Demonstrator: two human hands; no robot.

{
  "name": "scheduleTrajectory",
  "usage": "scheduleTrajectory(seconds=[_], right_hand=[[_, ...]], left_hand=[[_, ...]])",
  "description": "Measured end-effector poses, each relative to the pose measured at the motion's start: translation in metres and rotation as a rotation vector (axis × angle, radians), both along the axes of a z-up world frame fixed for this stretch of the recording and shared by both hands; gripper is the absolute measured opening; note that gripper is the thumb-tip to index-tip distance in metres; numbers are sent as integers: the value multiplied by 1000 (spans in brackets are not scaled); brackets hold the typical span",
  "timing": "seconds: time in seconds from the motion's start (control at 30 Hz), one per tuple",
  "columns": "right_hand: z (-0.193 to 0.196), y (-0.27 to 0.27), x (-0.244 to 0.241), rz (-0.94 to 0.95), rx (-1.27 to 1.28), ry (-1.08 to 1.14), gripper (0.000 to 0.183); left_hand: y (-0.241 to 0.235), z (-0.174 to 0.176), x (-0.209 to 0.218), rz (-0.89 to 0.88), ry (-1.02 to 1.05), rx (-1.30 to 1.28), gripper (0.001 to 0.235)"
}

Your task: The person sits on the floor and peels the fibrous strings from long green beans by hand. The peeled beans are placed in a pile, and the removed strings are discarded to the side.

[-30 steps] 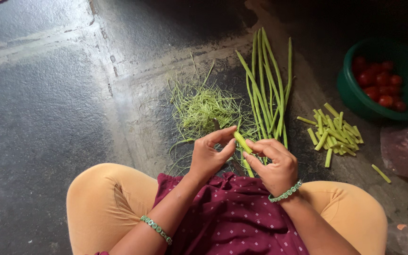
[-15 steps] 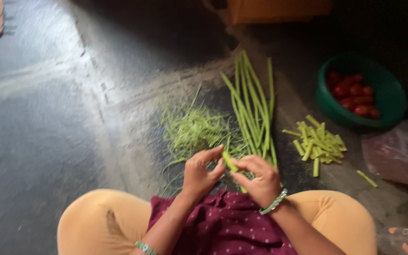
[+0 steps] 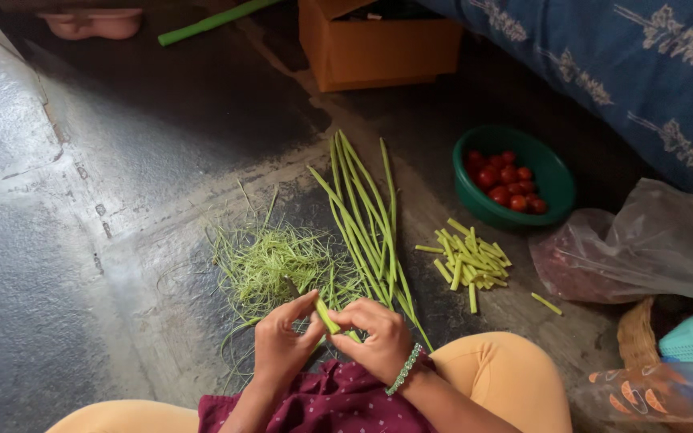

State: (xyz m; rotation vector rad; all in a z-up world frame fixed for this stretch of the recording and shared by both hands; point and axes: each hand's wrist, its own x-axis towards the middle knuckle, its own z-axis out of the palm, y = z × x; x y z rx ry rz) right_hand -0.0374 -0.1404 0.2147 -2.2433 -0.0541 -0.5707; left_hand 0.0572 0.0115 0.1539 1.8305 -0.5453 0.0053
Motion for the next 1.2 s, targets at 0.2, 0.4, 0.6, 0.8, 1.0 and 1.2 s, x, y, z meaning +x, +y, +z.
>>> scheduleTrajectory(seconds=[0.2,0.4,0.6,0.8,1.0,1.2], right_hand=[[3,1,-2,-12,18,19,31],[5,1,-3,-13,31,29,31],[6,2,-3,-7,26,33,29],[12,-2,-3,-94,-37,99,30],[8,-15,3,-188,127,95,34],[3,-7,1,-188,53,89,31]], left_hand=[[-1,1,-1,18,-14,10,39],[-1,1,-3,29,5,-1,39],[0,-8,1,24,-95,32,32],[3,-4,1,30,14,-8,31],[-2,6,-5,-22,45,-101,39],[1,8,-3,-42,17,-77,40]])
